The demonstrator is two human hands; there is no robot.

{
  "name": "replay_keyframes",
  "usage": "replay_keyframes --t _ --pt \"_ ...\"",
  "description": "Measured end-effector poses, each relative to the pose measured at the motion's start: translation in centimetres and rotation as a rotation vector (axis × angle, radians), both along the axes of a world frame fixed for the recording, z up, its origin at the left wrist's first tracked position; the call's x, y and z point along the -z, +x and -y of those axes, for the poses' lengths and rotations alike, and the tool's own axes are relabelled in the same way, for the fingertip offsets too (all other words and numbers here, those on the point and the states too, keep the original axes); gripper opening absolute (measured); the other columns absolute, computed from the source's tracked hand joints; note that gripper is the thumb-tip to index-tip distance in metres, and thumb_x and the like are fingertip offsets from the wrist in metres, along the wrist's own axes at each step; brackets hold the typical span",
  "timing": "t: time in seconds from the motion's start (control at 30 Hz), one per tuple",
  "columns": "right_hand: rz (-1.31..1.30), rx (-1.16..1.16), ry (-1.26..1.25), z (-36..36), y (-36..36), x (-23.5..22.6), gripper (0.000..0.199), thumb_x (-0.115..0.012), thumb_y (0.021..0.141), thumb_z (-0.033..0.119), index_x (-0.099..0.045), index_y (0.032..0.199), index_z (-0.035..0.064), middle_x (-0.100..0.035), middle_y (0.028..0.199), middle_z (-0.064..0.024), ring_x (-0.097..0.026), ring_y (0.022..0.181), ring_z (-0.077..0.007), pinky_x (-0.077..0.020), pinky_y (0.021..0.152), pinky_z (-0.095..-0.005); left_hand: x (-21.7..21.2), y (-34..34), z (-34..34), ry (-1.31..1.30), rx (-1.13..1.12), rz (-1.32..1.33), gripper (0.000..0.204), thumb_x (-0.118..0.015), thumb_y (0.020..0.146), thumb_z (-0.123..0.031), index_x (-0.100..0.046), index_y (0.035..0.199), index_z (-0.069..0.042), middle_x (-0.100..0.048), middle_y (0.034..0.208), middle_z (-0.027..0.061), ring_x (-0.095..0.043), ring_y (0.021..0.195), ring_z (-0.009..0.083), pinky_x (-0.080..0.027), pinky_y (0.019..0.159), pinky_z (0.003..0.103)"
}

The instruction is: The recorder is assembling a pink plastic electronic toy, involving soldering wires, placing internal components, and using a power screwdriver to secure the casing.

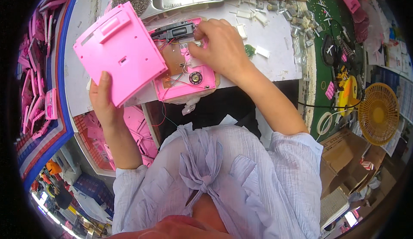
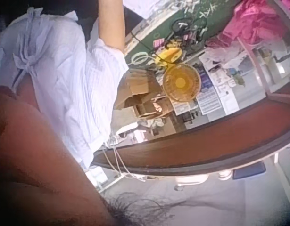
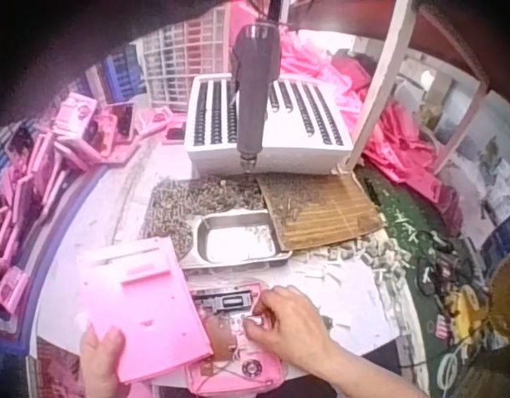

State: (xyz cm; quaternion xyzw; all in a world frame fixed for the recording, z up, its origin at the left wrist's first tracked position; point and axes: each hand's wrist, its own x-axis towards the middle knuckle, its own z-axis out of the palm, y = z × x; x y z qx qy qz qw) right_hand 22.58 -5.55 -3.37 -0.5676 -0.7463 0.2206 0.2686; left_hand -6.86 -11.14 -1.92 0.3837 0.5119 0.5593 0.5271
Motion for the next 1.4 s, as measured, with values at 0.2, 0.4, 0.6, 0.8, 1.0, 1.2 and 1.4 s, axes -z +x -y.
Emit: replay_keyframes --t 0.2,0.4,0.6,0.8,1.0,1.2,1.4 --pt "-0.401 0.246 -0.267 0.6 -0.7 1.1 0.021 -0.073 0.083 0.007 -0.061 0.100 0.0020 -0.044 0.072 0.0029 -0.042 0.069 -0.0078 -0.0387 0.062 -0.0248 0.1 1.8 0.5 0.029 -0.017 0.047 0.036 -0.062 0.102 -0.017 -0.059 0.131 0.004 -0.068 0.121 0.0117 -0.066 0.106 0.0144 -0.052 0.093 0.029" --pt "-0.457 0.245 -0.183 1.3 -0.8 2.6 0.026 -0.068 0.091 0.004 -0.056 0.114 0.0020 -0.046 0.083 0.0040 -0.042 0.074 -0.0054 -0.0376 0.065 -0.0218 0.5 2.5 0.6 0.024 0.015 0.059 0.035 -0.062 0.102 -0.016 -0.059 0.131 0.004 -0.068 0.121 0.0117 -0.065 0.106 0.0140 -0.052 0.093 0.029" --pt "-0.887 0.107 -0.308 3.2 0.7 -2.6 0.040 -0.061 0.098 0.003 -0.048 0.135 0.0006 -0.059 0.087 -0.0017 -0.054 0.080 -0.0072 -0.0461 0.075 -0.0240 -0.8 3.9 0.4 0.047 0.070 0.167 0.037 -0.063 0.102 -0.016 -0.057 0.132 0.005 -0.067 0.120 0.0111 -0.065 0.105 0.0136 -0.051 0.093 0.029" --pt "-0.711 0.058 -0.214 7.8 1.3 -2.3 0.057 -0.068 0.096 0.008 -0.040 0.145 0.0016 -0.064 0.074 -0.0034 -0.059 0.065 -0.0108 -0.0491 0.067 -0.0262 -0.2 7.9 -0.4 0.081 0.192 -0.133 0.054 -0.065 0.100 -0.013 -0.044 0.146 0.007 -0.069 0.115 0.0125 -0.067 0.102 0.0147 -0.054 0.081 0.027" --pt "-0.189 0.081 -0.160 8.7 1.8 -0.4 0.047 -0.070 0.094 0.014 -0.048 0.135 0.0036 -0.049 0.059 -0.0037 -0.052 0.049 -0.0169 -0.0393 0.050 -0.0312 0.2 7.3 -0.7 0.204 0.281 -0.982 0.080 -0.078 0.085 -0.032 -0.043 0.148 0.004 -0.071 0.106 0.0245 -0.073 0.087 0.0339 -0.057 0.075 0.039" --pt "-0.240 -0.052 -0.204 7.7 2.0 0.2 0.042 -0.071 0.093 0.017 -0.053 0.129 0.0068 -0.048 0.057 -0.0064 -0.054 0.048 -0.0214 -0.0394 0.049 -0.0333 1.0 5.8 -1.1 0.055 0.324 -0.770 0.073 -0.078 0.087 -0.022 -0.045 0.149 -0.001 -0.058 0.070 0.0039 -0.055 0.057 0.0128 -0.045 0.057 0.026" --pt "-0.112 -0.108 -0.116 7.1 1.7 -0.9 0.043 -0.073 0.092 0.021 -0.062 0.133 0.0113 -0.062 0.066 -0.0124 -0.063 0.056 -0.0269 -0.0469 0.053 -0.0369 2.2 5.8 1.0 0.078 0.182 -0.700 0.066 -0.075 0.089 -0.013 -0.048 0.148 0.000 -0.046 0.068 -0.0013 -0.041 0.056 0.0067 -0.037 0.055 0.023"
